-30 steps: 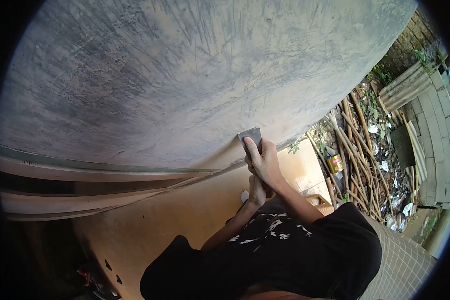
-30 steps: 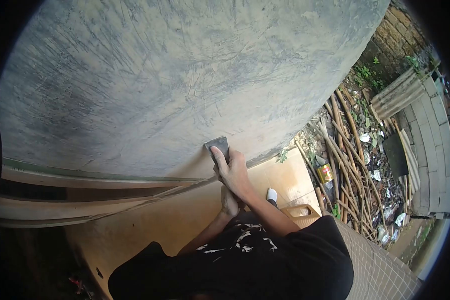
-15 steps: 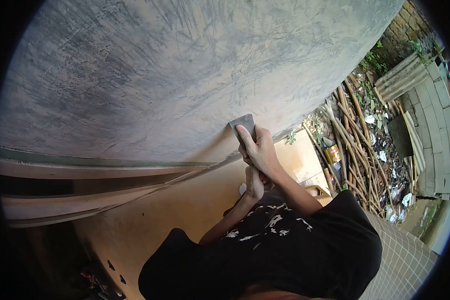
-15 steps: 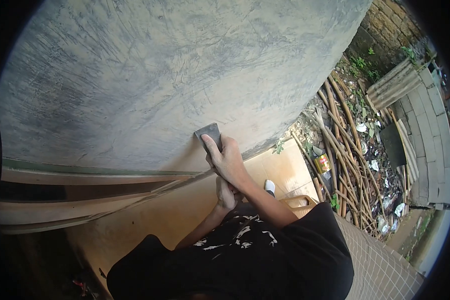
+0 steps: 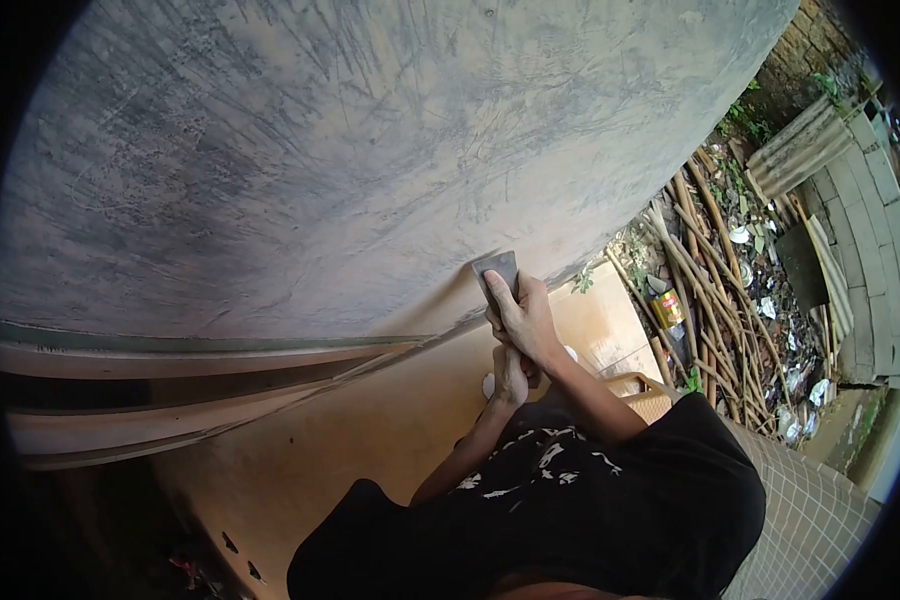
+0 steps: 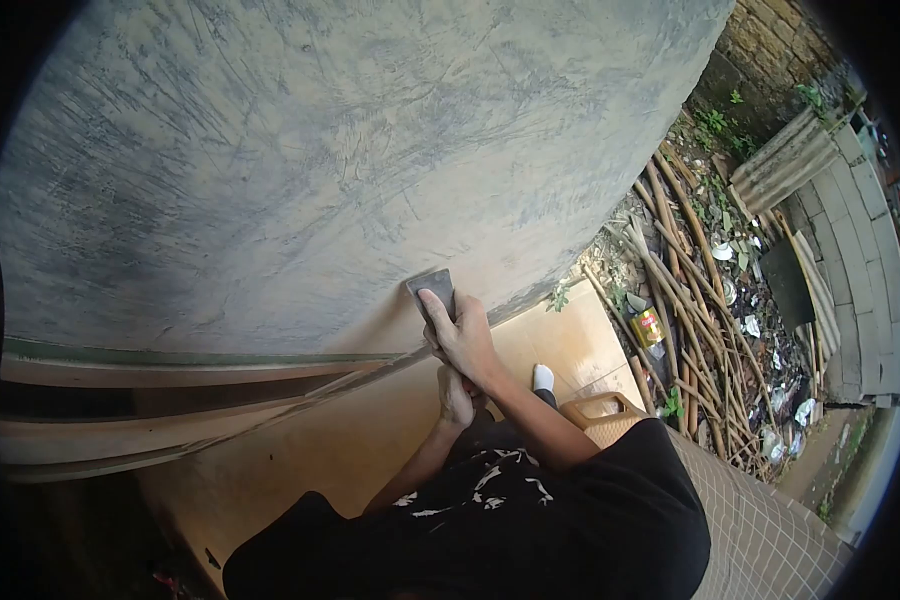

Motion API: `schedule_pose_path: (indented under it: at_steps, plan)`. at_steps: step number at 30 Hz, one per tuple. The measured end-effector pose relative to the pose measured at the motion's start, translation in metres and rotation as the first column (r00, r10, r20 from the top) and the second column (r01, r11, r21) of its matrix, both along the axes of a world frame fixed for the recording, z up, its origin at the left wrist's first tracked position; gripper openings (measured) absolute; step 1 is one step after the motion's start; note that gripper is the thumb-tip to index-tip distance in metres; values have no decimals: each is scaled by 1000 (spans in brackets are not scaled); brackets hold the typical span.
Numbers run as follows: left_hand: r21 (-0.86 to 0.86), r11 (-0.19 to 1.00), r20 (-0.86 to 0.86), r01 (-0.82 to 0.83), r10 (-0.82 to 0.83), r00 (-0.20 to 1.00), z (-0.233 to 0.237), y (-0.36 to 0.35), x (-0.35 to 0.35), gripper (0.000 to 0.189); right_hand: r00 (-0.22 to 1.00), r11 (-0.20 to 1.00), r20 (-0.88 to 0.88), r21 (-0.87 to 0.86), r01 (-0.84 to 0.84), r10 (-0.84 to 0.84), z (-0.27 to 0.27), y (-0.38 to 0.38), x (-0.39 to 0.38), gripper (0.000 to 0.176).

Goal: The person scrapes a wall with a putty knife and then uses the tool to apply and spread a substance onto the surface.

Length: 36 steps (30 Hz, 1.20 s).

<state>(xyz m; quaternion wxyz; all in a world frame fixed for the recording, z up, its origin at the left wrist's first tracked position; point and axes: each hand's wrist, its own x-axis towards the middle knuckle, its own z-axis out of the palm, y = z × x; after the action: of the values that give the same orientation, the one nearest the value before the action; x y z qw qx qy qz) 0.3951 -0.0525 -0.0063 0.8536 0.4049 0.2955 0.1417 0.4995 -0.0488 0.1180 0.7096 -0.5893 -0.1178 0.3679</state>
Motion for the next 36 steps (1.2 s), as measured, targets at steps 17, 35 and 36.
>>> schedule_pose_path:
  at_steps: [17, 35, 36]
  plan:
    - [303, 953, 132, -25, -16, 991, 69, 15, 39, 52, 990, 988, 120, 143, 57, -75, 52, 0, 20, 35]
    - [81, 995, -11, 59, -58, 998, 9, -11, 24, 48, 989, 997, 146, -65, 46, -36, 7, -15, 26, 41]
    - [88, 995, -8, 56, -56, 998, 11, -9, 26, 48, 994, 997, 109, -79, 20, -11, 13, -16, 27, 43]
